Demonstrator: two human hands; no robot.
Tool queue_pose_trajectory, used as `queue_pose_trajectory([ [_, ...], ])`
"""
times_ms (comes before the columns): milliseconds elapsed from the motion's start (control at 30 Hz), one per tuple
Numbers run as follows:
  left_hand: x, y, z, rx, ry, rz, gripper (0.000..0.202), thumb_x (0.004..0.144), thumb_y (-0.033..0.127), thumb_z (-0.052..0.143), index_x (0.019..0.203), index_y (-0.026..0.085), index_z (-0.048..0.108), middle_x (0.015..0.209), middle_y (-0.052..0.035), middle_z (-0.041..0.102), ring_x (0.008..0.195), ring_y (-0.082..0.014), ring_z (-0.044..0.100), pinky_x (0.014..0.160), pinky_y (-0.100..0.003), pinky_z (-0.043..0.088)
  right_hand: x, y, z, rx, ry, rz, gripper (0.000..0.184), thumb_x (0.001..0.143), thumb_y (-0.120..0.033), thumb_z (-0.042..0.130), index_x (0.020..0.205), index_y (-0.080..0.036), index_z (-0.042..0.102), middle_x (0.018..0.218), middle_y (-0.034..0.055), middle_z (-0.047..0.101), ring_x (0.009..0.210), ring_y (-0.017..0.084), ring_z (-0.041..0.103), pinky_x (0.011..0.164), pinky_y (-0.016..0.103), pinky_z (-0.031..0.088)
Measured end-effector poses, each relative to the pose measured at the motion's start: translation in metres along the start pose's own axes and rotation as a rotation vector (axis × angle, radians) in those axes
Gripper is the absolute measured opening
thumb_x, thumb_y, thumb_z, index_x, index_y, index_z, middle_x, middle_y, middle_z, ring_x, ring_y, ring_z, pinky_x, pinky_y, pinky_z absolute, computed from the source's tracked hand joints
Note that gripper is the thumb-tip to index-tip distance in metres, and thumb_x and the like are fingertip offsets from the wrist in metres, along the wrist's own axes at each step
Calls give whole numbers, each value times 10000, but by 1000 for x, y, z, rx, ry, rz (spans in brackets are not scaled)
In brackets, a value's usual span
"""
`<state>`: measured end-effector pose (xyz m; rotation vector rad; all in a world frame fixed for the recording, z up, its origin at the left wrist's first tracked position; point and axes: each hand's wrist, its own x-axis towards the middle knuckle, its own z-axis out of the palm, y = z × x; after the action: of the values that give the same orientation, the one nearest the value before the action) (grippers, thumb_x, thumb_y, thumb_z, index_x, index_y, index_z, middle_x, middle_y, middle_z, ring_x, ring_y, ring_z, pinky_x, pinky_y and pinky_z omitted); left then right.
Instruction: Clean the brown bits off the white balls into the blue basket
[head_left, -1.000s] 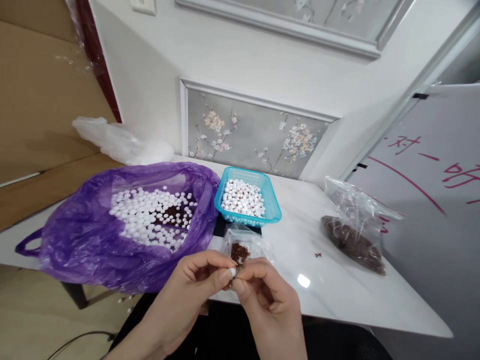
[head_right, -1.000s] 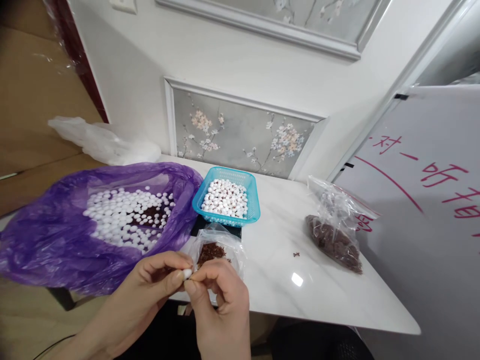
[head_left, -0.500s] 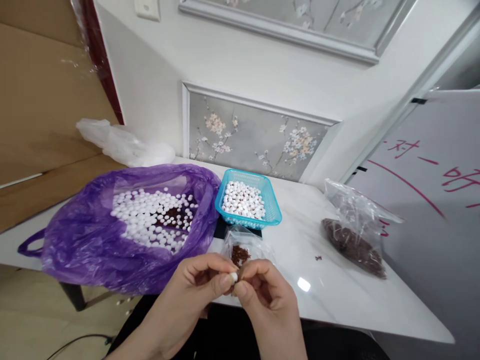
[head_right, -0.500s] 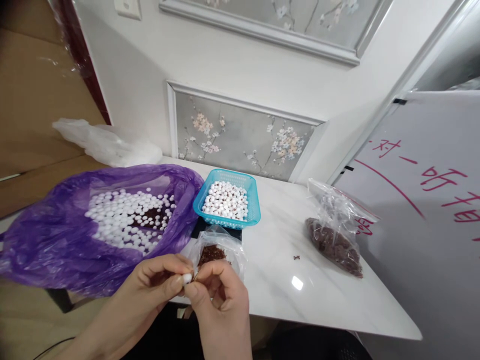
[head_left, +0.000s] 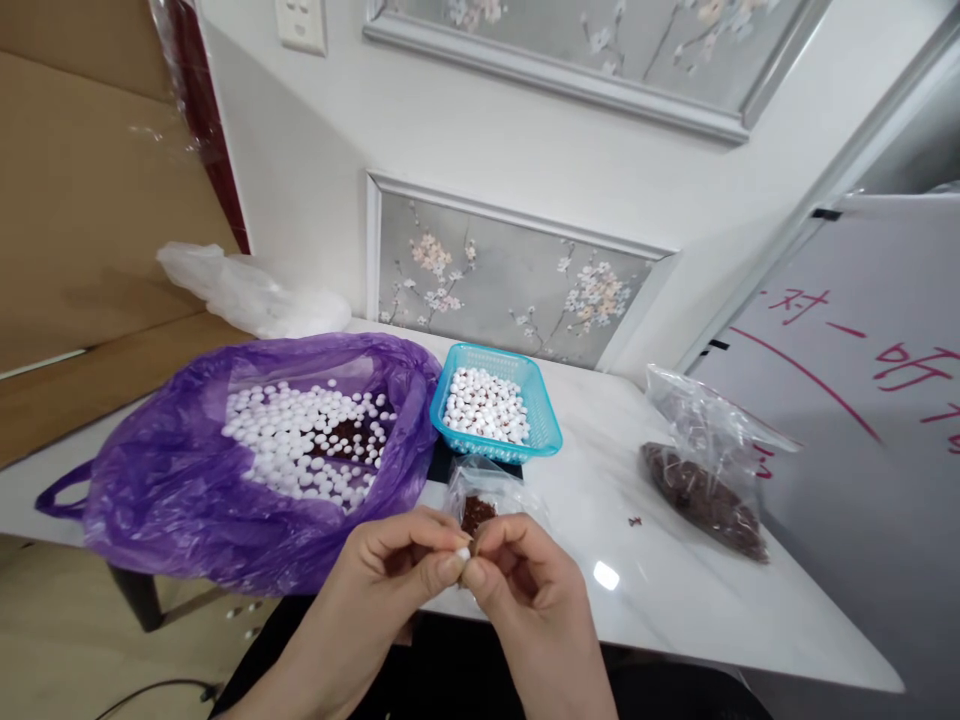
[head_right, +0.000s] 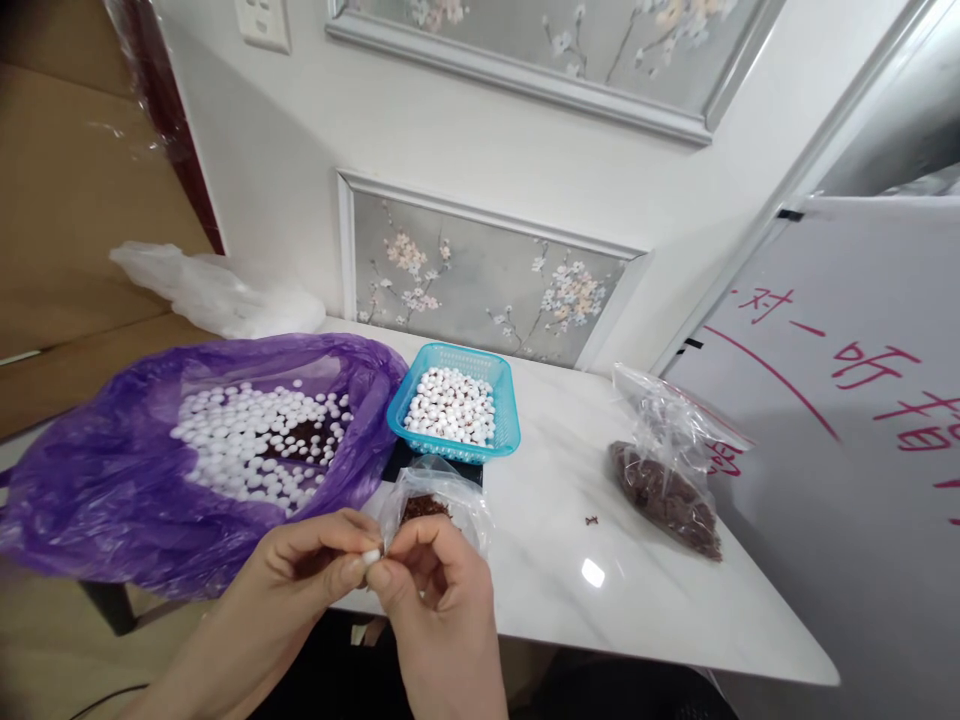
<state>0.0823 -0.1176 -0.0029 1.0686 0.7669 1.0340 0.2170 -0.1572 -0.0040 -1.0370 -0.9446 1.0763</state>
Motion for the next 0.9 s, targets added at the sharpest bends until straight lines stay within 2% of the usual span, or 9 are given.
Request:
queue_pose_trajectory([
  [100, -1, -3, 0, -13, 32, -23, 49, 720, 244, 796, 723, 210, 761, 825, -7, 678, 795, -137, 580, 733, -204, 464, 2, -1, 0, -16, -17, 7, 149, 757, -259, 753, 740, -216, 611, 641, -54, 556, 569, 91, 499, 531, 170, 470],
  [300, -1, 3, 8, -199, 3, -60, 105, 757, 313, 769, 797, 218, 750, 672, 20, 625, 653, -94, 531, 645, -179, 451, -1, -1, -1, 109, -35, -34, 121, 756, -275, 767, 773, -224, 659, 697, -27, 652, 609, 112, 574, 637, 222, 524],
  [433, 0, 3, 7, -253, -26, -73, 168, 733, 349, 786, 832, 213, 770, 722, -6, 674, 689, -107, 577, 709, -197, 483, -3, 1, -6, 57, 13, -84, 110, 793, -304, 744, 808, -218, 677, 726, -10, 669, 669, 126, 615, 649, 214, 529],
  [533, 0, 1, 4, -160, -43, 1, 185, 678, 282, 830, 848, 235, 774, 779, -10, 690, 727, -134, 605, 717, -215, 494, -5, 3, -8, 34, 35, -94, 121, 817, -319, 721, 819, -209, 671, 714, -4, 669, 677, 130, 626, 644, 210, 532],
  [700, -1, 2, 1, 96, 40, 199, 107, 702, 181, 792, 779, 255, 783, 887, -28, 694, 815, -177, 622, 722, -228, 511, -7, 3, -9, 24, 45, -98, 143, 833, -338, 703, 811, -201, 671, 700, 3, 655, 661, 130, 615, 639, 215, 531],
  [900, -2, 2, -1, 145, 17, 249, 123, 707, 155, 780, 758, 266, 788, 838, -31, 699, 768, -178, 636, 668, -227, 521, -7, 4, -9, 0, 26, -90, 168, 840, -361, 687, 804, -198, 668, 696, 10, 649, 661, 143, 614, 647, 238, 528],
])
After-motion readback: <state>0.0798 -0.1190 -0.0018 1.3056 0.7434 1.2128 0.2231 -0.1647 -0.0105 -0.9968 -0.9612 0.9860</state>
